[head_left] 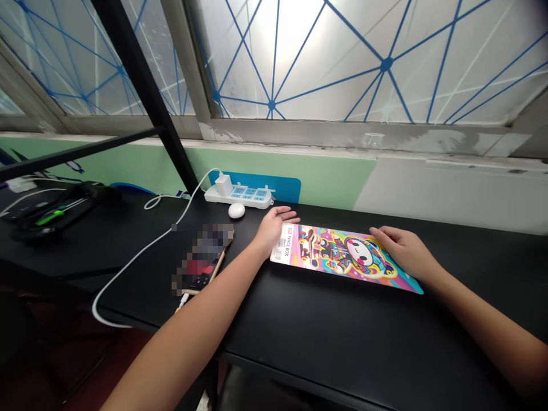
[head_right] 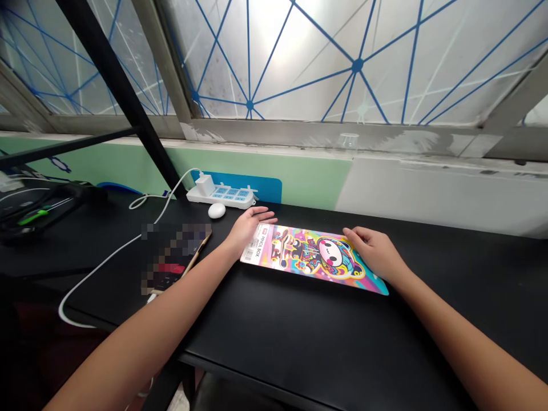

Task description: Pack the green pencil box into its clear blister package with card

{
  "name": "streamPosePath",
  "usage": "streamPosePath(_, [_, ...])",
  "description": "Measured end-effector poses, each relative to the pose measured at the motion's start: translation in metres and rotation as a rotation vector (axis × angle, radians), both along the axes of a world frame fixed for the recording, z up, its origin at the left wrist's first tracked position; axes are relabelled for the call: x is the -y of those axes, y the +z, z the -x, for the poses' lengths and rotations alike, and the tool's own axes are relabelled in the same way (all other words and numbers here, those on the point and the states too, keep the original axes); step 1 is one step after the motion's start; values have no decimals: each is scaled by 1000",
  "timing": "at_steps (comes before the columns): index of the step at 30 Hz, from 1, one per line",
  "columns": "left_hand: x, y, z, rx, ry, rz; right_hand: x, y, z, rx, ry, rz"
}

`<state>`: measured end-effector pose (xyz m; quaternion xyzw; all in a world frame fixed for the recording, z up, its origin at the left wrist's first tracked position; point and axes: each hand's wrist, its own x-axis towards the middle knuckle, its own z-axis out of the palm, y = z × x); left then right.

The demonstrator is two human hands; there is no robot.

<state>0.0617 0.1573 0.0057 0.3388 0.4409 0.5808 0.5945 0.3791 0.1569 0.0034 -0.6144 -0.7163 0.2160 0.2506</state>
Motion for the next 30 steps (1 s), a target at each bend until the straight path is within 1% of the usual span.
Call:
streamPosePath(2, [0, -2, 1, -102, 7, 6, 1, 3, -1, 36, -7, -85])
streamPosePath(3, [1, -3, 2, -152, 13, -2, 1, 5, -2, 62, 0, -153])
streamPosePath(7, [10, 3, 2, -282, 88, -156, 3, 16, -10, 217, 62, -581])
streamPosePath(9, [16, 9, 1, -331, 123, -201, 7, 20, -12, 286, 90, -726])
streamPosePath(10, [18, 12, 0, -347, 134, -211, 10, 21, -12, 306, 103, -759])
streamPosePath(13, [24, 21, -1, -310, 176, -280, 20, 25, -8, 336, 112, -749])
streamPosePath(16, [28, 27, 1, -244, 229, -380, 28, 25, -3, 356, 102, -666])
streamPosePath(18, [29, 28, 4, -214, 251, -410, 31, 22, 1, 413, 139, -622])
streamPosePath(21, [27, 27, 9, -181, 244, -388, 33, 16, 7, 498, 231, -593])
streamPosePath(23, [23, 27, 13, -189, 199, -327, 33, 12, 11, 502, 247, -595])
streamPosePath(26, [19, 28, 16, -310, 87, -264, 34, 9, 19, 517, 265, -592])
streamPosePath(28, [20, 28, 16, -498, -7, -324, 36, 11, 24, 564, 343, -556])
streamPosePath(30, [23, 26, 14, -751, -99, -449, 39, 13, 28, 618, 410, -496])
